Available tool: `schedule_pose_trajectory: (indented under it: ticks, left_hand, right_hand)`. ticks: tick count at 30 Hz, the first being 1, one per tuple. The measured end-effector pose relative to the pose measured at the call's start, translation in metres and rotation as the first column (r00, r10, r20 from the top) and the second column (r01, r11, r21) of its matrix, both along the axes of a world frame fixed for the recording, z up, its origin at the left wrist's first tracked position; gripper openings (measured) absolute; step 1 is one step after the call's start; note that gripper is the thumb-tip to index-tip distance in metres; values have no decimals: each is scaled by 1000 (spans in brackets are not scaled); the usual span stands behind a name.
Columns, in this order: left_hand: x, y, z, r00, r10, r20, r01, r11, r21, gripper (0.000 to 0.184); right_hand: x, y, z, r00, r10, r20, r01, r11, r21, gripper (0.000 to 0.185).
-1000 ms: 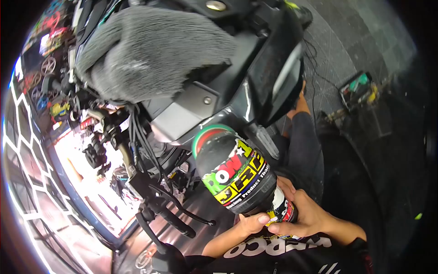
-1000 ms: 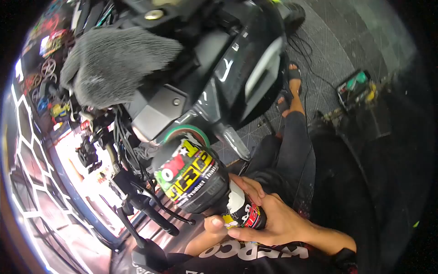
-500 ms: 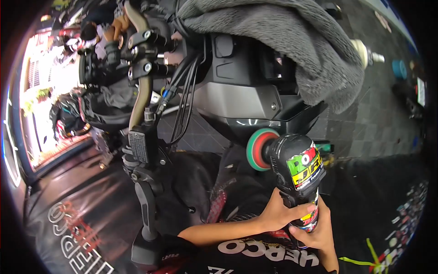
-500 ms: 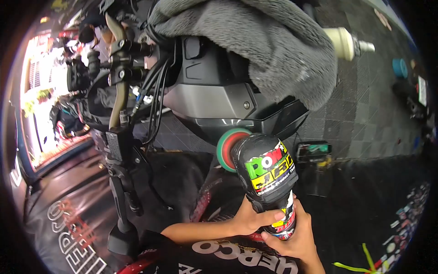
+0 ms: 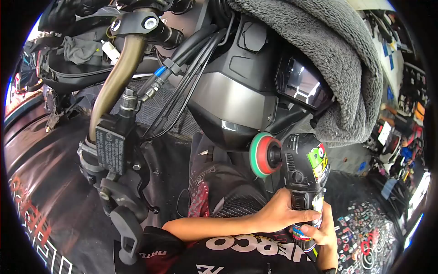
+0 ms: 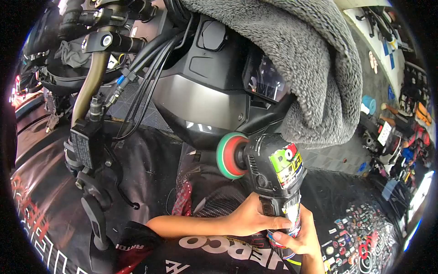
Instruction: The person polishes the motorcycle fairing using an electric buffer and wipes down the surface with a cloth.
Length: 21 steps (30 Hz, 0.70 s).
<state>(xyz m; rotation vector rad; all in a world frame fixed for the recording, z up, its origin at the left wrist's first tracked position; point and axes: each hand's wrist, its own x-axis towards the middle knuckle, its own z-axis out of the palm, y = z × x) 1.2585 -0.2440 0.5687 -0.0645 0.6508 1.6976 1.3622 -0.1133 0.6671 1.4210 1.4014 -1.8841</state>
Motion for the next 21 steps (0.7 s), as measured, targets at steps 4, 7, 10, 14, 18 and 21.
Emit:
schedule_pose_trajectory:
  ticks: [4, 7, 10, 14, 18, 21]
  left_hand:
    - [-5, -3, -3, 1000, 8, -21, -8, 1000, -13, 39]
    - [-7, -3, -4, 988, 1, -151, -8, 999, -43, 42]
    - [3, -3, -7, 991, -54, -124, 43, 995, -87, 47]
    - [7, 1, -13, 967, -140, -212, 110, 983, -146, 53]
    - [14, 2, -14, 943, -168, -287, 109, 972, -208, 51]
    - [20, -3, -10, 995, -75, -69, 65, 988, -141, 48]
  right_hand:
    - [2, 4, 0, 997, 9, 80, -3, 997, -75, 86]
    - [4, 7, -4, 998, -5, 61, 10, 997, -82, 82]
    - [-3, 10, -15, 1000, 27, -11, -28, 998, -54, 79]
    - [7, 19, -30, 996, 52, -68, -57, 995, -79, 77]
    - [24, 21, -40, 993, 75, -97, -81, 995, -66, 76]
    - [13, 25, -37, 976, 188, -110, -190, 982, -5, 74]
